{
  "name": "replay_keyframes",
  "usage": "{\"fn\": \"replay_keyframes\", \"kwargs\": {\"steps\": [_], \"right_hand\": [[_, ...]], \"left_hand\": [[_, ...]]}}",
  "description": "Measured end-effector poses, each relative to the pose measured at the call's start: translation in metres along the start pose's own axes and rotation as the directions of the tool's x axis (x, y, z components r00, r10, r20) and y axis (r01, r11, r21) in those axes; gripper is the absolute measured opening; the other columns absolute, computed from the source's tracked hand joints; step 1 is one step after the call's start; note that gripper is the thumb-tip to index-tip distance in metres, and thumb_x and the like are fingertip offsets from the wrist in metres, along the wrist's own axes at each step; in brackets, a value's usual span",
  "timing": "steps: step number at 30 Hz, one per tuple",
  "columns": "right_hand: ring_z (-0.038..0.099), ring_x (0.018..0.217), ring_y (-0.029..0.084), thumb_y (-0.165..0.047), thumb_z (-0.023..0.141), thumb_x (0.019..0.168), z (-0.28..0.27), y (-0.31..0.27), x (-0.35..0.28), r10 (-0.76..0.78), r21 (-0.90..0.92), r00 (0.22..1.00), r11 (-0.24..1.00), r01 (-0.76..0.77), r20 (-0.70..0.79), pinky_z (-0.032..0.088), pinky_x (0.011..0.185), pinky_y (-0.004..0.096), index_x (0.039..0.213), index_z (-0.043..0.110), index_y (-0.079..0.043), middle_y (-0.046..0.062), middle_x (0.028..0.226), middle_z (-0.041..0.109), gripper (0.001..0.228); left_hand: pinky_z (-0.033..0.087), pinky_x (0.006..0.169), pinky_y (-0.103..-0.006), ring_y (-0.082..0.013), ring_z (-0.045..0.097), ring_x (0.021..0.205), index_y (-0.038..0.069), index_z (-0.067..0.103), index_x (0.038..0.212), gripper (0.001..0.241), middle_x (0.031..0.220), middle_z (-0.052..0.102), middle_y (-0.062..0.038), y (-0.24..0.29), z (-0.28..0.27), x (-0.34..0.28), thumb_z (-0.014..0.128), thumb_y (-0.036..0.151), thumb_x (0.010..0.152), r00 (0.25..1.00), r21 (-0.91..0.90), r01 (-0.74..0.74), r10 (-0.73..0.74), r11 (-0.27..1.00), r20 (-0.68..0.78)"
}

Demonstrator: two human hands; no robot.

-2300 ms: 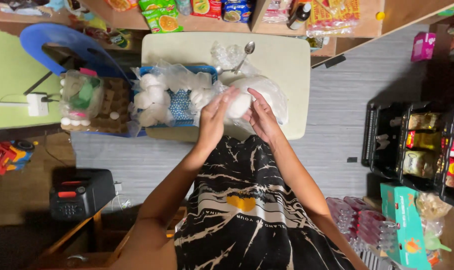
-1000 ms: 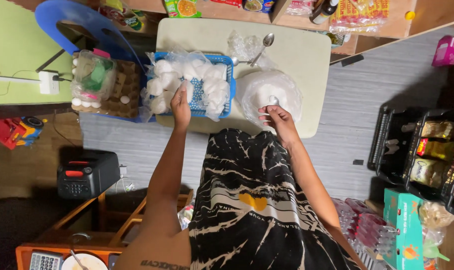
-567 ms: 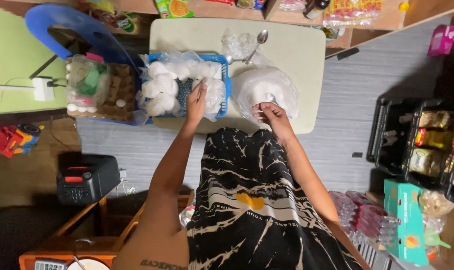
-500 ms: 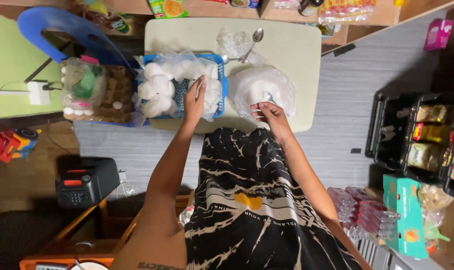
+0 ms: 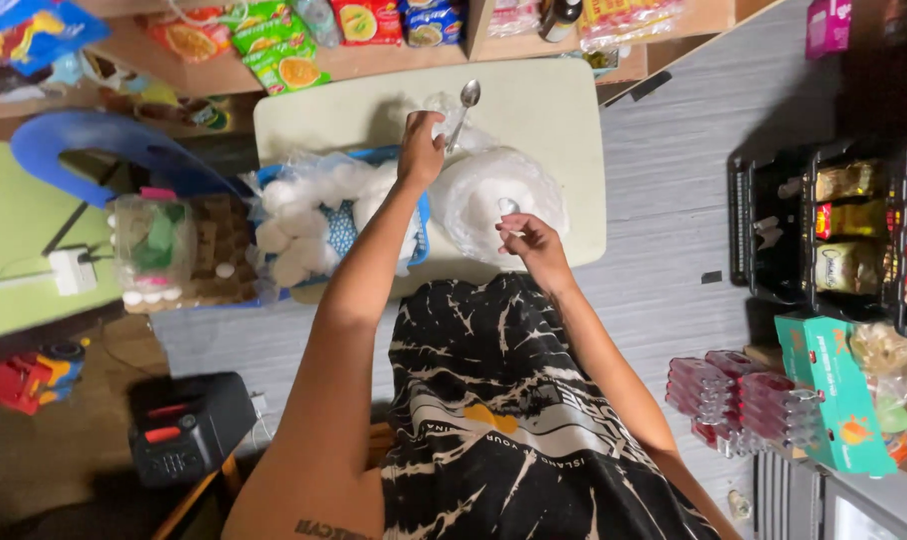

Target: Scoop white powder from a large bag into smaller plastic bags using a spoon.

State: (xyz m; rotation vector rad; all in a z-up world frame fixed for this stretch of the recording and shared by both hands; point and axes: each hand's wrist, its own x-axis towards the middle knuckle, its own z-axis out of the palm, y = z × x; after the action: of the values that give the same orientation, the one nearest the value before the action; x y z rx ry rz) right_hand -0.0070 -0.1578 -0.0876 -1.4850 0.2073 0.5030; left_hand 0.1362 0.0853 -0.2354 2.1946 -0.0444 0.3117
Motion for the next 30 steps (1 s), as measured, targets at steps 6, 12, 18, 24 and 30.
{"fn": "replay_keyframes", "kwargs": {"steps": [6, 12, 18, 24, 30], "right_hand": [[0.065, 0.081, 0.011, 0.005, 0.069, 0.093, -0.011, 0.014, -0.004, 0.028, -0.052, 0.998, 0.998, -0.031, -0.062, 0.055, 0.074, 0.025, 0.116, 0.068, -0.001, 0.006, 0.103, 0.07, 0.023], [0.065, 0.084, 0.009, 0.001, 0.069, 0.095, -0.013, 0.012, -0.008, 0.04, -0.083, 0.998, 0.996, -0.045, -0.057, 0.053, 0.074, 0.025, 0.115, 0.07, -0.004, 0.003, 0.101, 0.071, 0.021], [0.066, 0.086, 0.009, -0.004, 0.068, 0.095, -0.014, 0.016, -0.007, 0.07, -0.058, 0.995, 0.996, -0.074, -0.068, 0.054, 0.075, 0.025, 0.114, 0.07, -0.006, -0.001, 0.104, 0.073, 0.019], [0.067, 0.086, 0.01, -0.008, 0.068, 0.097, -0.018, 0.016, -0.006, 0.086, -0.063, 0.993, 0.994, -0.091, -0.078, 0.054, 0.072, 0.026, 0.114, 0.07, -0.007, 0.0, 0.103, 0.073, 0.018], [0.067, 0.085, 0.01, -0.013, 0.066, 0.1, -0.017, 0.011, -0.003, 0.072, -0.068, 0.994, 0.995, -0.077, -0.077, 0.055, 0.072, 0.027, 0.115, 0.07, -0.006, 0.001, 0.102, 0.072, 0.017]], "left_hand": [[0.046, 0.104, -0.0444, -0.0395, 0.056, 0.124, 0.011, 0.054, 0.129, 0.046, 0.132, 0.059, -0.018, -0.073, 0.071, 0.031, 0.062, -0.002, 0.086, 0.956, 0.123, 0.238, -0.255, 0.963, 0.145], [0.043, 0.101, -0.0452, -0.04, 0.051, 0.128, 0.009, 0.039, 0.147, 0.071, 0.148, 0.049, -0.022, -0.115, 0.102, 0.041, 0.057, -0.005, 0.08, 0.954, 0.232, 0.17, -0.219, 0.958, 0.205], [0.052, 0.092, -0.0466, -0.0354, 0.06, 0.119, 0.019, 0.054, 0.138, 0.056, 0.129, 0.061, -0.014, -0.061, 0.066, 0.042, 0.07, 0.008, 0.084, 0.91, 0.376, 0.239, -0.341, 0.895, 0.234], [0.053, 0.083, -0.0456, -0.0359, 0.066, 0.099, 0.012, 0.072, 0.101, 0.015, 0.106, 0.068, -0.014, -0.026, 0.029, 0.028, 0.075, 0.022, 0.09, 0.947, 0.257, 0.236, -0.281, 0.937, 0.157], [0.051, 0.079, -0.0476, -0.0383, 0.064, 0.094, 0.011, 0.071, 0.103, 0.017, 0.1, 0.066, -0.016, 0.006, -0.012, 0.004, 0.064, 0.026, 0.101, 0.97, 0.229, 0.234, -0.241, 0.945, 0.004]]}}
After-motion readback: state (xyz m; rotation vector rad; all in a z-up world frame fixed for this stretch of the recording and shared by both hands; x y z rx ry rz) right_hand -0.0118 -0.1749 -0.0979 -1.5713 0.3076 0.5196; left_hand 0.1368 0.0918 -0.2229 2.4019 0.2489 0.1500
